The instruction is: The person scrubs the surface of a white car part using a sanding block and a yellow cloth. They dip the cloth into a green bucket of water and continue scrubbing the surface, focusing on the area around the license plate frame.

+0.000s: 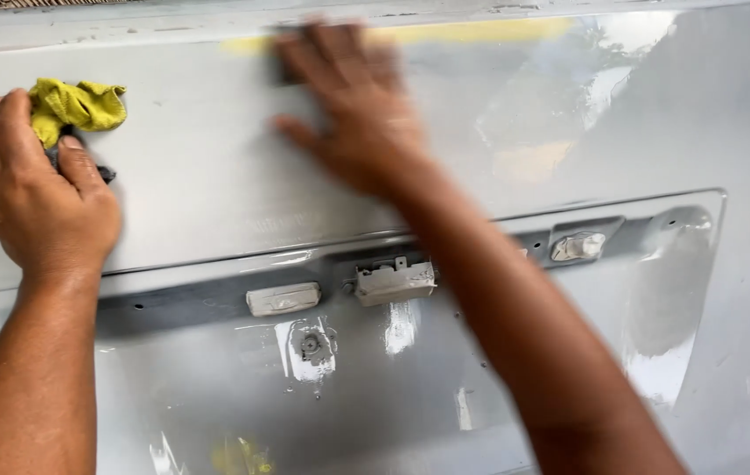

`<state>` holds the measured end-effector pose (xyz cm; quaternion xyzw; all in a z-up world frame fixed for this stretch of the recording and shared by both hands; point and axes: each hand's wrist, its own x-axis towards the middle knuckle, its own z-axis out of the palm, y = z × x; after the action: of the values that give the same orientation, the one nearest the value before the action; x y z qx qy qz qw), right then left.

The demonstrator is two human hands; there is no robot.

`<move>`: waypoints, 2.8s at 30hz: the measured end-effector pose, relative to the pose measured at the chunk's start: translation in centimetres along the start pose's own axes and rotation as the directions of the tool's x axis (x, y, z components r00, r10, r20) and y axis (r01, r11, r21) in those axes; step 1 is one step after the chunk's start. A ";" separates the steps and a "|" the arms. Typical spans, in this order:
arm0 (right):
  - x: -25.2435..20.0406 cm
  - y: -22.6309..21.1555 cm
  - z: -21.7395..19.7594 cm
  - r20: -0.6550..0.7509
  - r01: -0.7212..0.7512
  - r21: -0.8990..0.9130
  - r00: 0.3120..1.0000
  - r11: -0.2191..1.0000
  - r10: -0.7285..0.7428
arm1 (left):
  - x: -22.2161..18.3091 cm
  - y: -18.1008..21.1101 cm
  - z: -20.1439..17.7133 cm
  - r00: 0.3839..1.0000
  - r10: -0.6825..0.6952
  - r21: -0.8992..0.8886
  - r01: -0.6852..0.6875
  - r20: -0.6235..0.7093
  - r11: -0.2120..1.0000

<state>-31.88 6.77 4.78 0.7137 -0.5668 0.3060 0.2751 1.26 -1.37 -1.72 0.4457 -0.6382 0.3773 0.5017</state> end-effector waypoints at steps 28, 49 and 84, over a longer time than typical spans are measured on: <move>-4.9 12.7 -2.2 -0.153 -0.526 0.038 0.837 0.850 0.525 | 0.8 7.3 -0.7 0.995 -0.094 -0.082 0.090 -0.045 0.993; -2.0 4.8 -0.8 0.009 -0.507 -0.067 0.861 0.859 0.509 | 0.8 7.7 -1.1 0.987 -0.158 -0.151 0.158 0.014 0.976; -4.9 12.0 -2.3 -0.016 -0.291 -0.020 0.957 0.957 0.290 | 0.3 6.4 -0.7 0.980 -0.200 -0.176 0.197 0.000 0.964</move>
<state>-44.75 9.16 3.19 0.6178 -0.6670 0.3414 0.2386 -4.65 1.27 -1.48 0.4582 -0.6164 0.2713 0.5801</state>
